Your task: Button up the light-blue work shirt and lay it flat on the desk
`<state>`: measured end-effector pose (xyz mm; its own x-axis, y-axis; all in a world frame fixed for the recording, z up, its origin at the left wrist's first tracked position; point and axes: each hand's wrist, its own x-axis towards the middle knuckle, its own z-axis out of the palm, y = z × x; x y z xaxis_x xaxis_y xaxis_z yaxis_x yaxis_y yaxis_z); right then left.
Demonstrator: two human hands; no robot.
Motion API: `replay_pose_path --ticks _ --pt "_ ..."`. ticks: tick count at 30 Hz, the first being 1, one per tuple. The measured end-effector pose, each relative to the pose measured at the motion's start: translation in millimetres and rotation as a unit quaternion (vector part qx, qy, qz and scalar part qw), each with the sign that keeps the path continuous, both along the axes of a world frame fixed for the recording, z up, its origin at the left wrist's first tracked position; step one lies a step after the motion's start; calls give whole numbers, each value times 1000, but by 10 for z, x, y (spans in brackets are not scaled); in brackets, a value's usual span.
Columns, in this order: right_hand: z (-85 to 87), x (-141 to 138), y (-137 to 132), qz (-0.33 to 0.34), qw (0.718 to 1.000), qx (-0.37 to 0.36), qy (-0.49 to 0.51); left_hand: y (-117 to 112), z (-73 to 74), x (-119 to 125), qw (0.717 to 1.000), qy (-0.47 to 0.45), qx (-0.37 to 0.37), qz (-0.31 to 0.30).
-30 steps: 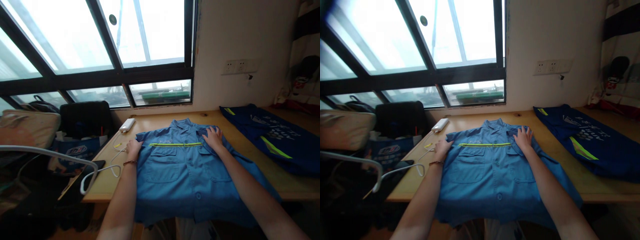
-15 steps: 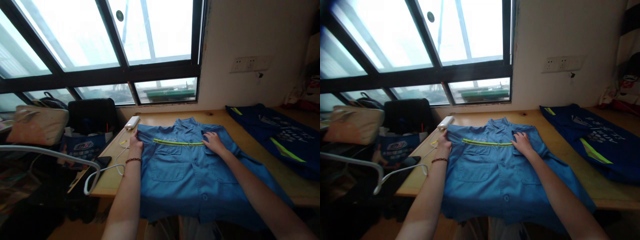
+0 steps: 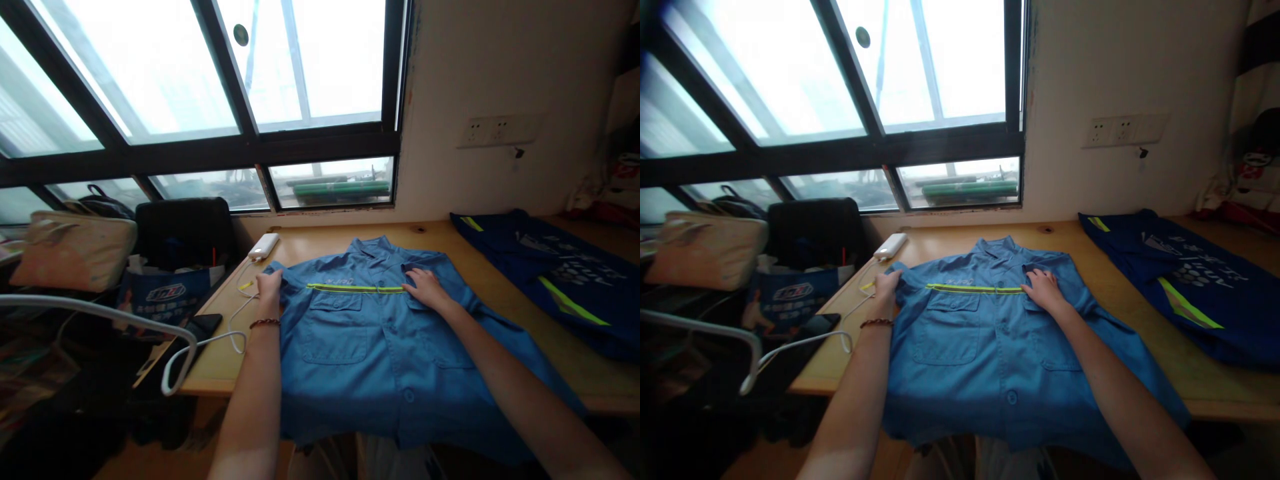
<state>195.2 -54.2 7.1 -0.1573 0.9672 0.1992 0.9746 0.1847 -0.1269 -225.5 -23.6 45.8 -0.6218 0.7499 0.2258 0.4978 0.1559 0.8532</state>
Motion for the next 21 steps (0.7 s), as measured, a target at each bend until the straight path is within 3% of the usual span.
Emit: replay_pose_path --ticks 3,6,8,10,12,15,18,21 --pt "3 -2 -4 1 1000 -2 -1 -69 106 102 997 -23 36 -59" --pt "13 -5 -15 4 1000 -4 -3 -232 271 258 982 145 118 29" --pt "21 -9 -23 2 1000 -5 -3 -346 345 340 954 264 103 96" --pt "28 -12 -30 -2 1000 -4 -2 -406 356 370 935 326 45 129" --pt "36 -13 -38 -4 1000 -3 -2 -391 312 335 931 328 -23 157" --pt "65 -12 -53 -7 1000 -2 1 -277 215 210 945 250 -109 179" --pt "119 -38 -78 12 1000 21 7 -180 167 132 956 202 -154 146" --pt "159 -127 -119 105 993 44 17 -159 170 202 957 246 -126 87"
